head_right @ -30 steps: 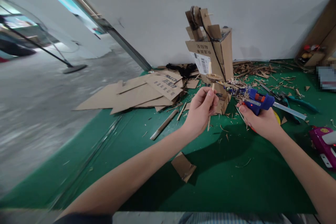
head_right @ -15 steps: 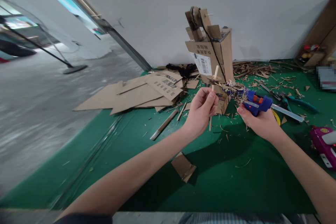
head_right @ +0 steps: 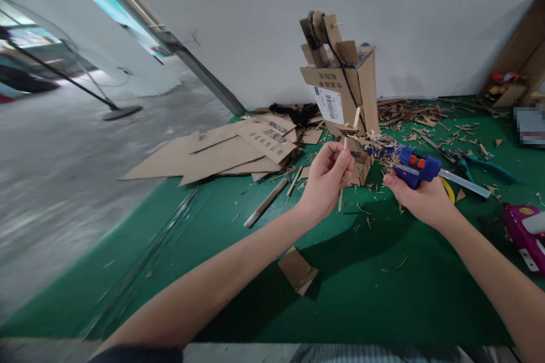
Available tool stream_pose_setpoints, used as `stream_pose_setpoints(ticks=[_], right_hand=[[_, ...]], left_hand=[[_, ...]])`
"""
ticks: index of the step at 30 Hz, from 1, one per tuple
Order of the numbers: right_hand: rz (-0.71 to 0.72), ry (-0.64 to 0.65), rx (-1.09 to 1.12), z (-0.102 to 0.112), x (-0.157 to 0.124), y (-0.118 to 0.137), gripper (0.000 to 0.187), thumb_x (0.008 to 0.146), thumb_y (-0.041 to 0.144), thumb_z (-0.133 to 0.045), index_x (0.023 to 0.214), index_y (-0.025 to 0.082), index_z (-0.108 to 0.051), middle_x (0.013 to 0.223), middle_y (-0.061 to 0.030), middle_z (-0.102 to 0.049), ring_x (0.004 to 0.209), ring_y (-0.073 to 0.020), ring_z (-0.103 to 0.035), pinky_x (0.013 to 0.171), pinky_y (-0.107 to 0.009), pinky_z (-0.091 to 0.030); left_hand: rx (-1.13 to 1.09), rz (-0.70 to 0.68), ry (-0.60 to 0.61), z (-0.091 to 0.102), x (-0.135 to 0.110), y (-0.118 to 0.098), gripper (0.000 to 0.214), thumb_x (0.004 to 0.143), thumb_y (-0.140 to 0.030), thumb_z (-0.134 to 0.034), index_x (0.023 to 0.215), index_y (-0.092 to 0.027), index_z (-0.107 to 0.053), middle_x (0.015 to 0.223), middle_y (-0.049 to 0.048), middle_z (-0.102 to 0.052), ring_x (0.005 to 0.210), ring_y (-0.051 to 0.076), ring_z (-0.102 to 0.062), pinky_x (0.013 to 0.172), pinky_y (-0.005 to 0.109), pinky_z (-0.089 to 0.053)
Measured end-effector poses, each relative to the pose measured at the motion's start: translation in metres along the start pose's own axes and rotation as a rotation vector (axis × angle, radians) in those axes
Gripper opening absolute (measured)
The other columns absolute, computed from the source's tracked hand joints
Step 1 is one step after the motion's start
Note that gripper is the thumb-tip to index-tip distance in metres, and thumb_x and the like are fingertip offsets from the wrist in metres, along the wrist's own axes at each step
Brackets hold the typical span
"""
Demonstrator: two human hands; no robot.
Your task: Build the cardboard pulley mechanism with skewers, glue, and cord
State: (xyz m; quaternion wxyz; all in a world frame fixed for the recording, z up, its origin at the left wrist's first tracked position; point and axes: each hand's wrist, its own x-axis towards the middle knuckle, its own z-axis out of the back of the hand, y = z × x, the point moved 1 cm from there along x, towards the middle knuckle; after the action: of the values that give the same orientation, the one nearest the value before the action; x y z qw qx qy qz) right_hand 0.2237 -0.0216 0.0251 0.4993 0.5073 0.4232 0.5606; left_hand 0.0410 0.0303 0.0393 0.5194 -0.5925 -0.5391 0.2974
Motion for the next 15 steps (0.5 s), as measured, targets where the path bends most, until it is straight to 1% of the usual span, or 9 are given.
stream_pose_setpoints(ticks=[8, 15], right_hand=[[-0.003, -0.026, -0.008, 0.0, 0.0006, -0.004, 0.049, 0.079, 0.064, -0.072, 0.066, 0.021, -0.052, 0.047, 0.0047, -0.043, 0.041, -0.0103, -0.039, 0.042, -0.028, -0.035], [-0.015, 0.025, 0.024, 0.0014, 0.0014, -0.0037, 0.049, 0.082, 0.063, -0.07, 0.063, 0.022, -0.052, 0.049, 0.0044, -0.042, 0.042, -0.0102, -0.039, 0.043, -0.028, -0.035]], left_hand=[[0.0, -0.007, 0.0, 0.0003, 0.0008, 0.0015, 0.023, 0.092, -0.032, -0.065, 0.086, -0.02, -0.046, 0.064, -0.0072, -0.052, 0.045, 0.003, -0.037, 0.042, 0.017, -0.028], [-0.02, -0.005, 0.008, 0.0005, 0.0008, -0.0001, 0.027, 0.091, -0.037, -0.067, 0.085, -0.02, -0.047, 0.064, -0.0073, -0.052, 0.043, 0.002, -0.035, 0.041, 0.018, -0.027]])
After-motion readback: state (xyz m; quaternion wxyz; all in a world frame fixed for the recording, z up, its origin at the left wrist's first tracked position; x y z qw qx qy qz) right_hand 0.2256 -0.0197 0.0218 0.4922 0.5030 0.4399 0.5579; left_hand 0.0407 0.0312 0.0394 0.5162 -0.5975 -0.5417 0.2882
